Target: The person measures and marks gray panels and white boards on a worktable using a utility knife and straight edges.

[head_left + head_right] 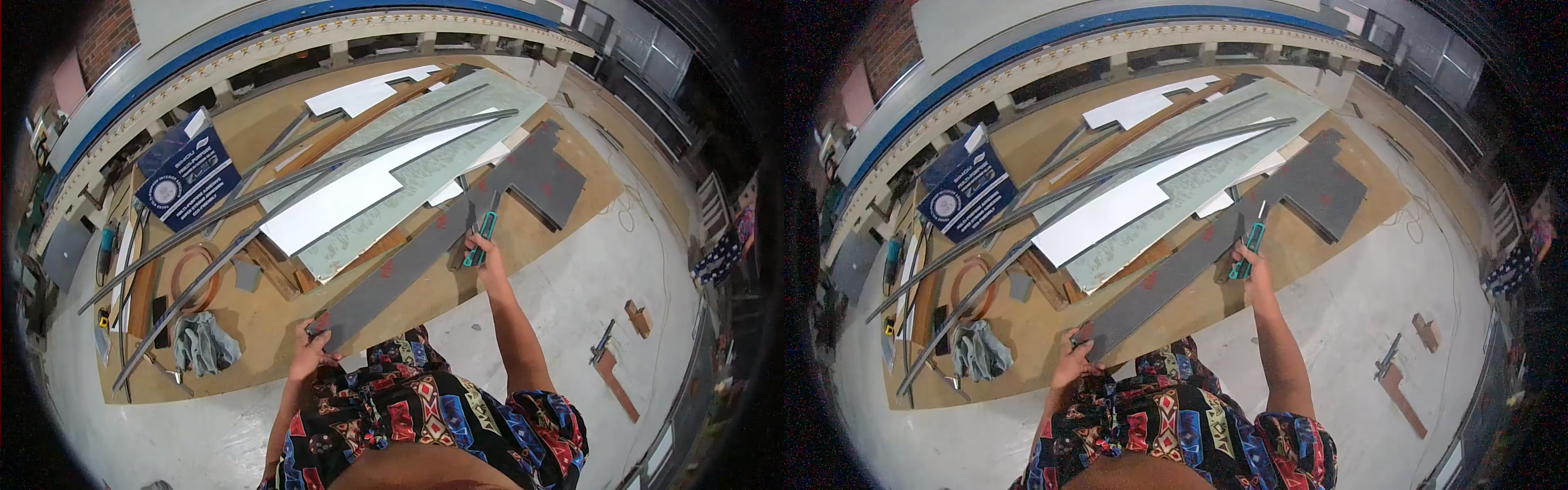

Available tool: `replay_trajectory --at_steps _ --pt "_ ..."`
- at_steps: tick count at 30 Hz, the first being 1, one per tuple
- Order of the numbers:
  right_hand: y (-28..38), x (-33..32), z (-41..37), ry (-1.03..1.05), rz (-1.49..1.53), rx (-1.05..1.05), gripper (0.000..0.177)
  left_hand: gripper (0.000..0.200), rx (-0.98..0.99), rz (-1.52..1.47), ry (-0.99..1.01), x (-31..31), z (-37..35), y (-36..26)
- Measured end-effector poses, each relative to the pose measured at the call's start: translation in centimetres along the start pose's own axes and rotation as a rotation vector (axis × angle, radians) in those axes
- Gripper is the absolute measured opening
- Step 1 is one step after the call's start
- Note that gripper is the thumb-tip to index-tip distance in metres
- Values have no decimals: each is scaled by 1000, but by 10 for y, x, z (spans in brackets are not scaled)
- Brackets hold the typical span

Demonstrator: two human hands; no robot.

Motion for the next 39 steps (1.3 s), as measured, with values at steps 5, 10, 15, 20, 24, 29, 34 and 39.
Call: replay_trajectory --at_steps 5,10,15,20,24,29,34,39 --pt "-6 -4 0 19 43 11 19 49 -5 393 -45 -2 -18 -31" --pt "-13 -8 5 26 43 10 18 40 153 441 -183 -44 -8 -40" --pt "-8 5 -5 -39 -58 -15 17 42 247 524 -256 -50 9 -81" --pt "-14 11 -8 -94 -177 -43 16 51 261 474 -277 -47 45 -108" --pt "-21 15 -8 -69 -228 -123 14 52 125 138 -320 -46 75 -116" --pt "-21 19 -15 -96 -312 -177 13 55 209 10 -298 -42 116 -109" --pt "-23 26 -22 -200 -467 -347 16 46 339 57 -467 -31 137 -112" --pt "-21 32 -29 -342 -644 -360 22 53 741 1208 -499 -47 133 -106"
Point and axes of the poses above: each hand's wrist, its own z-axis towards the middle knuckle, its own x-axis out of the palm, y = z × x, the point moved 1 cm from there along z, towards the middle knuckle, and after that the axes turned 5 degrees about -z, right-handed, at the moved point
